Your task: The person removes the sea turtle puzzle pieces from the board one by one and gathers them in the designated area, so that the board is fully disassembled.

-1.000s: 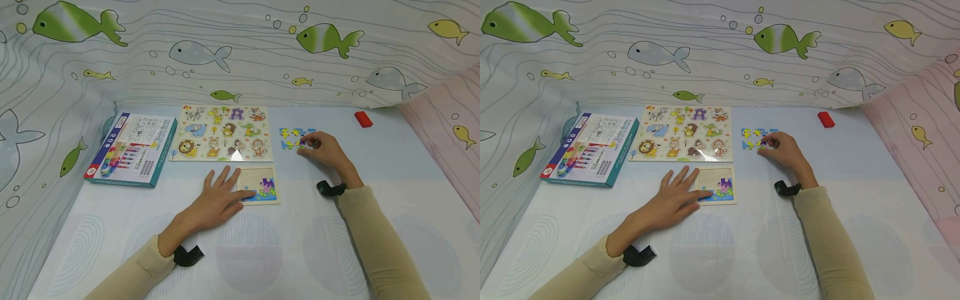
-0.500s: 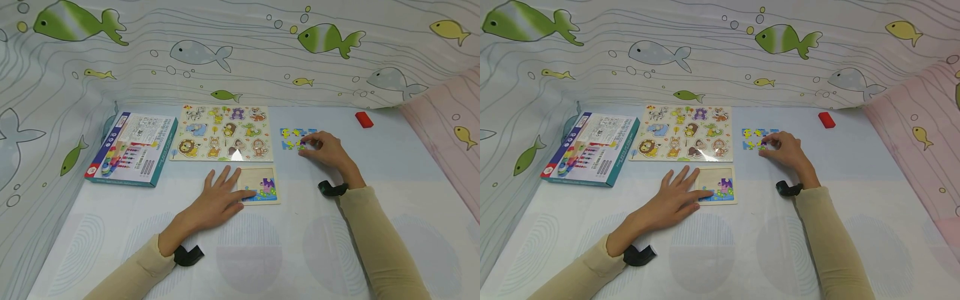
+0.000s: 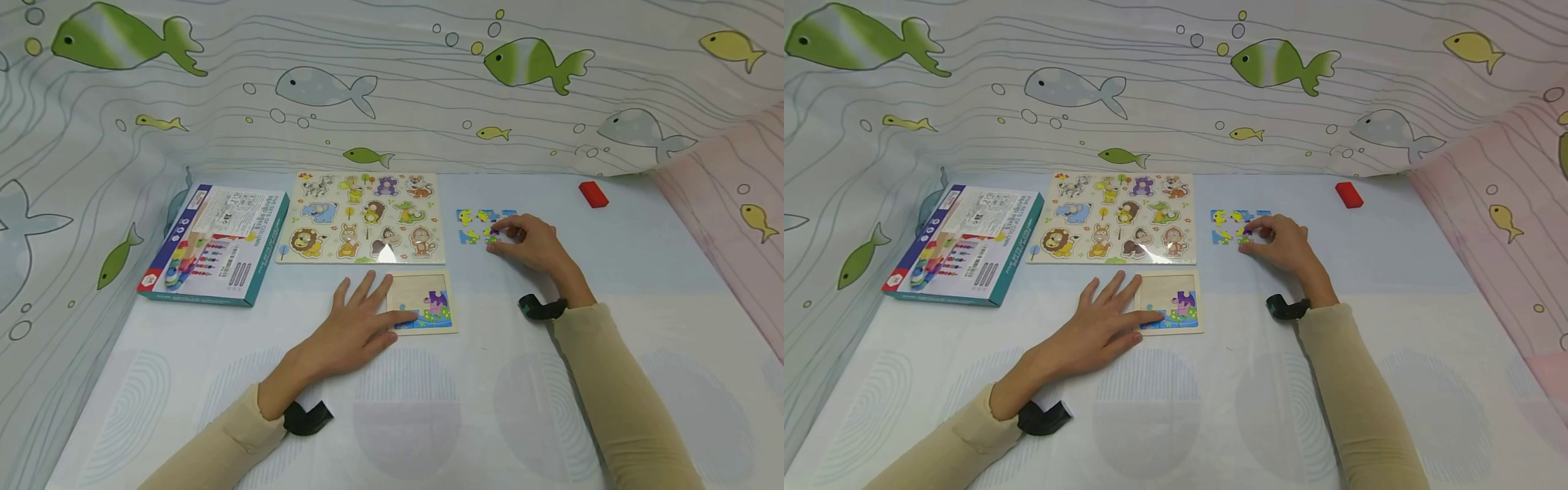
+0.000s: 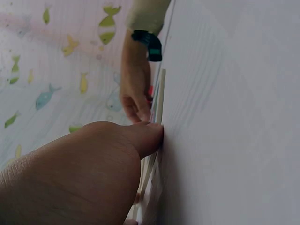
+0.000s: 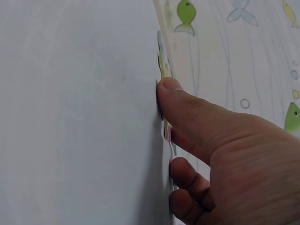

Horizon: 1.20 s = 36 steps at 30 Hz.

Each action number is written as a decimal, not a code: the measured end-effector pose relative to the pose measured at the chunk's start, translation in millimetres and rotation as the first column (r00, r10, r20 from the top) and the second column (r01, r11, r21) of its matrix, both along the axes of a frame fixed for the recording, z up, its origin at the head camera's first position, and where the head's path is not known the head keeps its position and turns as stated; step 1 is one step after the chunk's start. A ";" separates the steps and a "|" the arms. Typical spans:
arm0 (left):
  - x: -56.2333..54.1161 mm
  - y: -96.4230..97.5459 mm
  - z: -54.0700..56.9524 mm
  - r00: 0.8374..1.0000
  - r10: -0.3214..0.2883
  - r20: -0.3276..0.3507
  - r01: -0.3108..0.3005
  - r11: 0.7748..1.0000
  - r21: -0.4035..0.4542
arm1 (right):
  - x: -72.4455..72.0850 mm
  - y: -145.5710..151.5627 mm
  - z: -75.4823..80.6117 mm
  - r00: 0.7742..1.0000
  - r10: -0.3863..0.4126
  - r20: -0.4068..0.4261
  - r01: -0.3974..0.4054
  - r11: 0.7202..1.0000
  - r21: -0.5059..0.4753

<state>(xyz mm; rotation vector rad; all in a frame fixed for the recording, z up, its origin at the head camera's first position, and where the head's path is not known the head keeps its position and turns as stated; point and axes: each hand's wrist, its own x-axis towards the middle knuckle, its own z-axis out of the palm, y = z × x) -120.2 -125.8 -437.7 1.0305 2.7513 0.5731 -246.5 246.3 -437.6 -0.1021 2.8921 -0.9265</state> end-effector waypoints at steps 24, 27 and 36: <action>-2.3 -1.6 1.8 1.000 0.024 -0.008 -0.024 1.000 0.010 | 6.1 -24.1 20.0 0.986 0.160 -0.036 -0.163 0.981 -0.107; -3.1 -2.5 2.6 1.000 0.029 -0.002 -0.029 1.000 0.008 | 9.3 -31.3 21.3 0.969 0.247 -0.032 -0.249 0.962 -0.110; -4.1 -4.7 2.6 0.999 0.041 0.016 -0.041 0.999 0.008 | 25.8 -63.7 30.6 0.876 0.482 0.028 -0.475 0.871 -0.126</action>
